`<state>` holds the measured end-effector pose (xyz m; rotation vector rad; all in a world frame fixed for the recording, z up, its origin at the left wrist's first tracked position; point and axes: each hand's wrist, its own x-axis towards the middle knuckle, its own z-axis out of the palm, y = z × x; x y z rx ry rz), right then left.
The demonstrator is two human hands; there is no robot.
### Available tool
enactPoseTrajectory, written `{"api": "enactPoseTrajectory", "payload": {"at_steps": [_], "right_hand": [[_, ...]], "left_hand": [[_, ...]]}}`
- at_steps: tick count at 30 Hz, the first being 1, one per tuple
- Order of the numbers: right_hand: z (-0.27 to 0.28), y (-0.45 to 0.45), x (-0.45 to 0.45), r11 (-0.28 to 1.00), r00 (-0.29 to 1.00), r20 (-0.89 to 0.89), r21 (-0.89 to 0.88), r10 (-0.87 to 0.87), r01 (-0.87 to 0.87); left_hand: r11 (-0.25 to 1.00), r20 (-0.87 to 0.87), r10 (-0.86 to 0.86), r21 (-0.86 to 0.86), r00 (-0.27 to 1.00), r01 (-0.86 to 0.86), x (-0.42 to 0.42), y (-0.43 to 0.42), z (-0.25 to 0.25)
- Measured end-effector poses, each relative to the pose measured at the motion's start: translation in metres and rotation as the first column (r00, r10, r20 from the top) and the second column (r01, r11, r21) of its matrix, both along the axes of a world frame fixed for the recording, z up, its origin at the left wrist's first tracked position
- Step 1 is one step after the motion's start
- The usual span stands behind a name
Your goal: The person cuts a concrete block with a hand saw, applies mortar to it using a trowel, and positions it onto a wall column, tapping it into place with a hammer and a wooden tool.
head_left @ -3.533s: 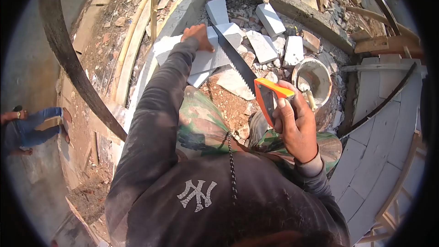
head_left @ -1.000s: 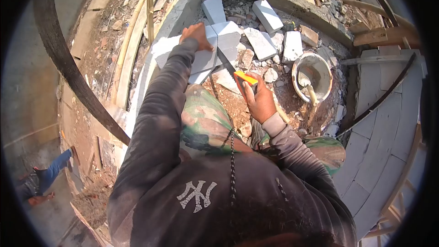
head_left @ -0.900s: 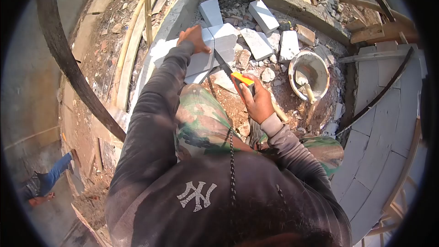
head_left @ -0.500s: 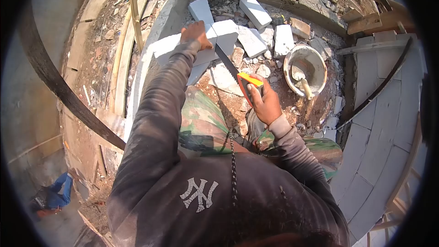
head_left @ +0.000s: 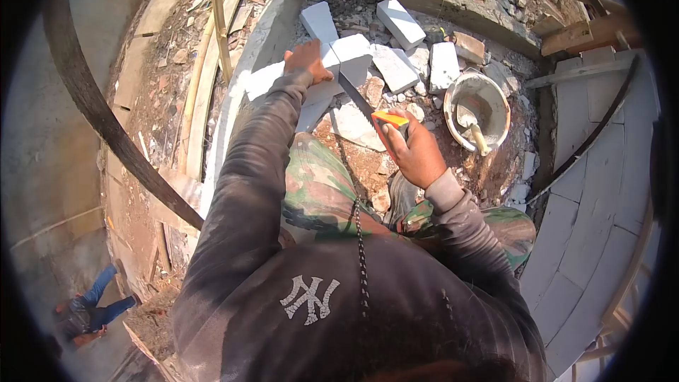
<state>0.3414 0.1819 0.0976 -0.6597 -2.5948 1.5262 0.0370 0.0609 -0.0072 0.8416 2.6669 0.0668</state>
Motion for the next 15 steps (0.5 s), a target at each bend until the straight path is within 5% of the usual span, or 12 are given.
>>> {"api": "enactPoseTrajectory", "payload": {"at_steps": [4,12,15], "right_hand": [[0.018,-0.002,0.075,1.000,0.999,-0.037,0.014,-0.026,0.027],[-0.027,0.007,0.009,1.000,0.995,0.095,0.003,0.016,-0.016],[0.000,-0.004,0.063,0.999,0.999,-0.036,0.012,-0.036,0.036]], "left_hand": [[1.000,0.045,-0.021,0.010,0.999,0.021,-0.001,0.003,-0.004],[1.000,0.029,0.022,-0.007,0.999,-0.022,0.005,0.005,-0.009],[1.000,0.078,0.024,0.006,0.997,-0.024,-0.009,0.005,-0.009]]}}
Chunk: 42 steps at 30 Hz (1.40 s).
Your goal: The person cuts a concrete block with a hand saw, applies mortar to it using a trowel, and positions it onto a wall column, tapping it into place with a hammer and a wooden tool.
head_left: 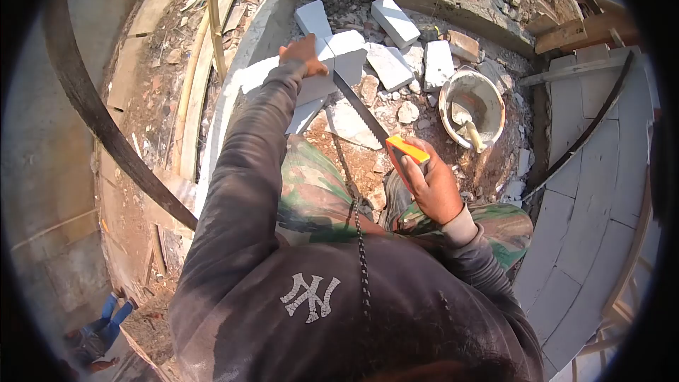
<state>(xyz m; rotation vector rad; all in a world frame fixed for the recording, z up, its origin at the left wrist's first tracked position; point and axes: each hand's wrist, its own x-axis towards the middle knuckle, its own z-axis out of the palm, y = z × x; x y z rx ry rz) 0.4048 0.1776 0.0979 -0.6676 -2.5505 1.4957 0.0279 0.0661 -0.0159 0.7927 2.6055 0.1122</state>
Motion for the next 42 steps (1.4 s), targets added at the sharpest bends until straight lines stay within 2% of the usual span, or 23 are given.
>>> {"api": "enactPoseTrajectory", "payload": {"at_steps": [3,5,6,8,11,13,14,17,19,21,23,24,25,27,29,31,34,35,36,37,39,41,42], "right_hand": [[-0.007,0.002,-0.002,0.998,0.998,-0.050,-0.055,-0.026,0.023],[-0.047,0.016,-0.055,0.989,0.992,0.121,-0.146,0.033,-0.015],[-0.053,0.020,-0.060,0.990,0.994,0.109,-0.141,0.033,-0.018],[-0.062,0.022,-0.061,0.999,0.996,0.075,-0.013,0.042,-0.041],[-0.006,0.008,-0.009,0.993,0.999,0.052,-0.116,-0.016,0.022],[0.006,0.005,0.013,0.990,1.000,0.013,-0.140,-0.027,0.028],[0.008,0.006,0.016,0.986,0.999,-0.025,-0.164,-0.039,0.034],[-0.049,0.020,-0.029,0.996,1.000,0.026,-0.086,-0.013,0.015],[-0.060,0.029,-0.059,0.996,0.998,0.062,-0.090,0.025,-0.019],[-0.053,0.023,-0.059,0.994,0.993,0.102,-0.103,0.053,-0.043],[-0.028,0.010,-0.029,0.997,0.998,0.061,-0.082,0.016,-0.011],[-0.016,0.008,-0.007,0.994,0.990,0.141,-0.100,-0.019,0.033],[-0.012,0.008,0.011,0.995,0.990,0.140,-0.096,-0.019,0.032],[-0.008,0.012,0.030,0.992,0.999,-0.008,-0.119,-0.038,0.037],[-0.032,0.012,0.005,0.992,0.999,-0.011,-0.122,-0.037,0.036],[-0.066,0.020,-0.034,1.000,0.998,0.065,-0.005,0.017,-0.017],[-0.079,0.025,-0.039,0.997,0.996,0.088,-0.074,0.018,-0.011],[-0.066,0.019,-0.018,0.996,0.992,0.129,-0.084,0.013,-0.002],[-0.043,0.019,-0.004,0.997,0.990,0.142,-0.075,0.010,0.001],[-0.020,0.016,0.015,0.989,0.992,0.122,-0.144,0.007,0.011],[-0.009,0.012,0.053,0.999,0.988,0.151,-0.030,0.032,-0.027],[0.000,0.012,0.065,0.979,0.962,0.264,-0.166,-0.069,0.116],[0.006,0.015,0.062,0.979,0.965,0.255,-0.171,-0.066,0.112]], "left_hand": [[1.000,0.003,-0.015,-0.012,1.000,0.015,0.000,0.002,0.001],[1.000,-0.004,-0.015,-0.008,1.000,0.015,0.006,0.001,0.000],[1.000,-0.005,0.003,0.000,1.000,-0.003,0.004,0.001,-0.002],[1.000,-0.002,0.007,0.004,1.000,-0.007,-0.001,0.002,-0.002],[1.000,0.066,0.020,0.003,0.998,-0.020,-0.008,-0.004,-0.003],[0.998,0.054,-0.022,0.054,0.998,0.019,-0.017,-0.001,-0.008],[0.998,0.056,-0.020,0.055,0.998,0.017,-0.017,0.001,-0.010],[0.998,0.031,-0.016,0.058,0.999,0.014,-0.007,0.000,-0.013],[0.999,-0.012,-0.011,0.045,1.000,0.011,-0.005,0.000,-0.008],[1.000,0.024,-0.002,0.012,1.000,0.002,-0.008,0.000,-0.001],[1.000,0.065,0.000,-0.016,0.998,0.001,-0.014,0.004,0.002],[1.000,0.088,0.014,-0.009,0.996,-0.013,-0.016,0.003,-0.001],[1.000,0.103,0.026,0.001,0.994,-0.026,-0.020,0.003,-0.002],[0.999,0.095,0.013,0.032,0.995,-0.017,-0.024,0.005,-0.003],[0.999,0.110,-0.002,0.040,0.994,-0.003,-0.011,0.000,-0.008],[0.999,-0.006,0.012,0.032,1.000,-0.012,-0.002,0.004,-0.001],[0.998,0.033,0.026,0.060,0.999,-0.028,-0.012,-0.004,-0.007],[0.998,0.050,0.024,0.051,0.998,-0.026,-0.008,-0.011,-0.009],[0.995,0.045,0.093,0.042,0.995,-0.095,-0.020,-0.010,-0.001],[0.985,0.051,0.165,0.031,0.985,-0.167,-0.027,-0.011,0.003],[0.988,0.056,0.144,0.040,0.988,-0.146,-0.031,-0.013,0.000],[0.991,0.059,0.099,0.084,0.993,-0.104,-0.020,-0.020,0.001],[0.991,0.049,0.102,0.081,0.994,-0.105,-0.017,-0.025,0.006]]}}
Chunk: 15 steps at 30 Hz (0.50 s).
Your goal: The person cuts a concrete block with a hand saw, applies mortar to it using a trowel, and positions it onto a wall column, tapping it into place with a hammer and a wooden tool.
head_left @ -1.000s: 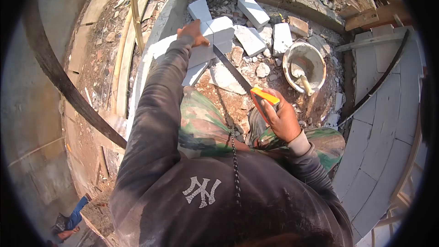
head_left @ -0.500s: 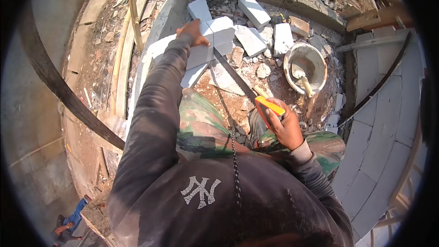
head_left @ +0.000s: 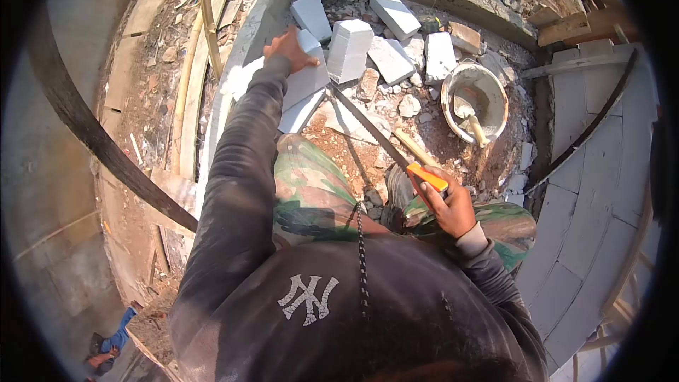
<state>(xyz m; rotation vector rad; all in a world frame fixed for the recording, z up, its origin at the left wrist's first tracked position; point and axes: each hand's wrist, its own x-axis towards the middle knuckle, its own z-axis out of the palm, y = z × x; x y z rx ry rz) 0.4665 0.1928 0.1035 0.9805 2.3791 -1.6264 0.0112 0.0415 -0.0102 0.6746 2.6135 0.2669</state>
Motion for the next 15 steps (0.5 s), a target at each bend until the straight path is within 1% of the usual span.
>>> {"api": "enactPoseTrajectory", "payload": {"at_steps": [2,3,5,6,7,9,10,11,13,15], "right_hand": [[0.015,0.005,0.001,1.000,1.000,-0.003,0.018,-0.009,0.009],[0.025,0.007,0.003,1.000,0.999,0.044,0.005,-0.017,0.017],[0.035,0.006,0.006,0.989,0.990,-0.105,0.122,0.095,-0.082],[0.034,0.004,0.006,0.992,0.990,-0.117,0.114,0.076,-0.062],[0.032,0.001,0.006,0.982,0.978,-0.165,0.163,0.127,-0.100],[0.028,-0.005,0.002,0.970,0.965,-0.211,0.214,0.158,-0.112],[0.022,-0.011,-0.004,0.974,0.963,-0.196,0.169,0.183,-0.151],[0.019,-0.017,-0.012,0.974,0.960,-0.182,0.121,0.211,-0.191],[0.012,-0.020,-0.028,0.987,0.989,-0.050,-0.075,0.136,-0.139],[-0.032,-0.015,-0.046,0.974,0.973,-0.060,0.040,0.224,-0.222]], "left_hand": [[0.998,-0.107,0.018,0.063,0.994,-0.011,0.024,-0.013,0.005],[0.999,-0.105,0.006,0.045,0.994,-0.002,0.039,-0.021,0.005],[0.986,-0.240,0.067,0.165,0.968,-0.027,0.061,-0.032,0.007],[0.985,-0.244,0.064,0.171,0.968,-0.022,0.066,-0.034,0.004],[0.987,-0.253,0.042,0.162,0.967,0.000,0.073,-0.036,0.001],[0.988,-0.347,0.056,0.156,0.936,-0.001,0.087,-0.032,0.002],[0.984,-0.394,0.028,0.173,0.919,0.044,0.087,-0.033,-0.004],[0.984,-0.396,0.010,0.168,0.918,0.061,0.085,-0.032,-0.009],[0.992,-0.370,0.017,0.120,0.929,0.030,0.084,-0.034,-0.017],[0.992,-0.364,-0.001,0.120,0.931,0.048,0.089,-0.039,-0.016]]}}
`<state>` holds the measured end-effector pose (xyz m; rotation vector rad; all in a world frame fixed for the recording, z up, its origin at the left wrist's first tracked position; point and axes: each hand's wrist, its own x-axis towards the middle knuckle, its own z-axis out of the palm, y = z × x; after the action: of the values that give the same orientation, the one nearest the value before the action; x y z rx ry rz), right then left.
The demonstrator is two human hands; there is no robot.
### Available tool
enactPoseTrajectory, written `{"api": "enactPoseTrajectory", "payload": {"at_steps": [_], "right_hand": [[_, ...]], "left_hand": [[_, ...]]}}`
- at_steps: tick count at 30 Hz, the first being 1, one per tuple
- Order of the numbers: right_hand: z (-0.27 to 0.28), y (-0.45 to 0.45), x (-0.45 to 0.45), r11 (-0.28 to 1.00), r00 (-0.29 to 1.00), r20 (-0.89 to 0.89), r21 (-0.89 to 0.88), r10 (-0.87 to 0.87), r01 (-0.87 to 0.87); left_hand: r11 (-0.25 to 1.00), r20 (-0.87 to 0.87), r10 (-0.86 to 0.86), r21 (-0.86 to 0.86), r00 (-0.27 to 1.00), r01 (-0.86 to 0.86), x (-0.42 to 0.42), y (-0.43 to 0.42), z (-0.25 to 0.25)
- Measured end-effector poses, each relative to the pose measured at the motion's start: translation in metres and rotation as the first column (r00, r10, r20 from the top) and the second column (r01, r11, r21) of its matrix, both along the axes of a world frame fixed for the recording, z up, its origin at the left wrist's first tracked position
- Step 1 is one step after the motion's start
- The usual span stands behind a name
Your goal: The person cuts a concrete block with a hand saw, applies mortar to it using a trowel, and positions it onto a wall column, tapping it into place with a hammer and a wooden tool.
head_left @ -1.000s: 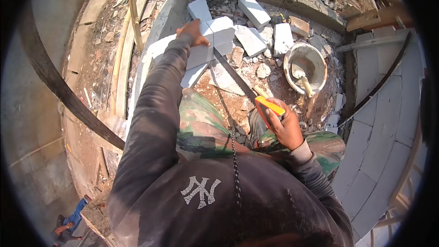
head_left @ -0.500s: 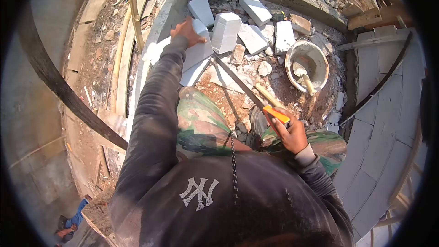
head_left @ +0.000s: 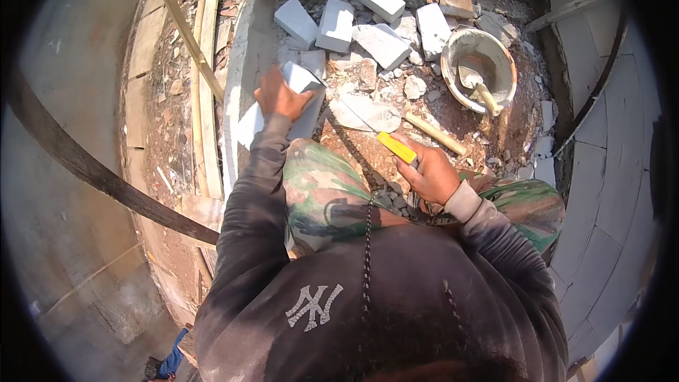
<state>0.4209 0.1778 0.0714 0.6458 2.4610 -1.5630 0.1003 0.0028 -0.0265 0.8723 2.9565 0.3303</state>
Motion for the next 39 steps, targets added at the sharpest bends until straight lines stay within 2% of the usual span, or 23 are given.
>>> {"api": "enactPoseTrajectory", "payload": {"at_steps": [3,6,8,9,13,15,16,18,20,22,24,25,26,27,28,29,30,31,32,34,35,37,39], "right_hand": [[-0.070,0.005,-0.020,0.996,0.989,-0.142,-0.077,-0.046,0.035],[-0.090,0.012,-0.004,0.984,0.985,-0.172,0.174,-0.016,0.046],[-0.071,0.002,0.011,0.951,1.000,-0.023,0.308,0.013,-0.005],[-0.083,-0.003,0.017,0.938,0.996,-0.083,0.347,0.028,0.003],[-0.139,-0.005,0.014,0.864,0.972,-0.031,0.465,0.232,-0.192],[-0.151,-0.002,0.011,0.766,0.885,0.174,0.448,0.431,-0.461],[-0.158,0.004,0.011,0.766,0.889,0.172,0.455,0.425,-0.454],[-0.138,0.023,0.005,0.818,0.845,0.385,0.295,0.372,-0.494],[-0.125,0.060,-0.015,0.882,0.976,0.216,0.456,0.022,-0.120],[-0.113,0.120,-0.037,0.635,0.969,-0.019,0.752,-0.248,0.177],[-0.132,0.188,-0.043,0.404,0.917,0.083,0.910,-0.390,0.090],[-0.144,0.220,-0.040,0.420,0.886,0.207,0.907,-0.414,-0.016],[-0.120,0.236,-0.046,0.623,0.778,0.482,0.767,-0.403,-0.152],[-0.120,0.249,-0.043,0.656,0.719,0.602,0.704,-0.348,-0.272],[-0.162,0.278,-0.034,0.697,0.655,0.704,0.615,-0.275,-0.369],[-0.166,0.288,-0.029,0.761,0.638,0.758,0.492,-0.136,-0.422],[-0.191,0.299,-0.023,0.735,0.608,0.787,0.475,-0.109,-0.484],[-0.215,0.307,-0.023,0.780,0.578,0.800,0.461,-0.159,-0.424],[-0.204,0.298,-0.026,0.758,0.612,0.775,0.494,-0.160,-0.427],[-0.215,0.307,-0.032,0.726,0.540,0.832,0.447,-0.124,-0.522],[-0.216,0.313,-0.041,0.722,0.550,0.826,0.455,-0.123,-0.522],[-0.214,0.328,-0.040,0.667,0.560,0.828,0.409,0.015,-0.623],[-0.208,0.344,-0.012,0.619,0.531,0.837,0.347,0.135,-0.704]], "left_hand": [[1.000,-0.030,-0.006,-0.001,1.000,0.006,0.001,-0.005,-0.004],[0.999,-0.047,0.018,-0.045,0.999,-0.020,-0.001,-0.004,-0.002],[0.999,-0.023,0.049,-0.015,0.999,-0.050,-0.006,-0.008,-0.006],[0.999,-0.049,0.049,0.000,0.998,-0.049,-0.006,-0.007,-0.007],[0.999,-0.064,0.047,0.020,0.997,-0.046,-0.015,0.002,-0.020],[0.999,-0.056,0.043,0.009,0.997,-0.042,-0.018,0.005,-0.017],[0.999,-0.061,0.037,0.015,0.997,-0.036,-0.020,0.006,-0.016],[0.993,-0.025,0.100,-0.067,0.995,-0.102,-0.017,0.005,-0.011],[0.990,0.045,0.102,-0.103,0.994,-0.097,-0.008,-0.004,0.003],[0.990,0.057,0.114,-0.096,0.992,-0.108,-0.012,-0.021,0.006],[0.985,-0.010,0.145,-0.090,0.989,-0.145,-0.008,-0.039,0.000],[0.993,-0.021,0.114,-0.027,0.993,-0.115,-0.006,-0.050,-0.005],[0.995,-0.096,0.097,-0.018,0.991,-0.099,-0.005,-0.059,-0.013],[0.994,-0.133,0.105,-0.005,0.986,-0.106,-0.004,-0.063,-0.017],[0.984,-0.050,0.166,-0.060,0.985,-0.169,0.001,-0.059,-0.002],[0.971,-0.021,0.214,-0.108,0.977,-0.215,0.005,-0.060,0.005],[0.955,0.011,0.259,-0.154,0.966,-0.254,0.008,-0.056,0.010],[0.948,0.009,0.277,-0.164,0.961,-0.271,0.013,-0.047,0.020],[0.943,0.007,0.288,-0.176,0.958,-0.282,0.015,-0.033,0.031],[0.981,-0.010,0.147,-0.123,0.989,-0.147,0.022,0.002,0.039],[0.999,-0.008,0.033,-0.006,0.999,-0.033,0.035,0.026,0.055],[0.931,0.123,-0.291,0.266,0.949,0.251,0.046,0.082,0.030],[0.859,0.347,-0.446,0.424,0.825,0.286,0.069,0.150,0.001]]}}
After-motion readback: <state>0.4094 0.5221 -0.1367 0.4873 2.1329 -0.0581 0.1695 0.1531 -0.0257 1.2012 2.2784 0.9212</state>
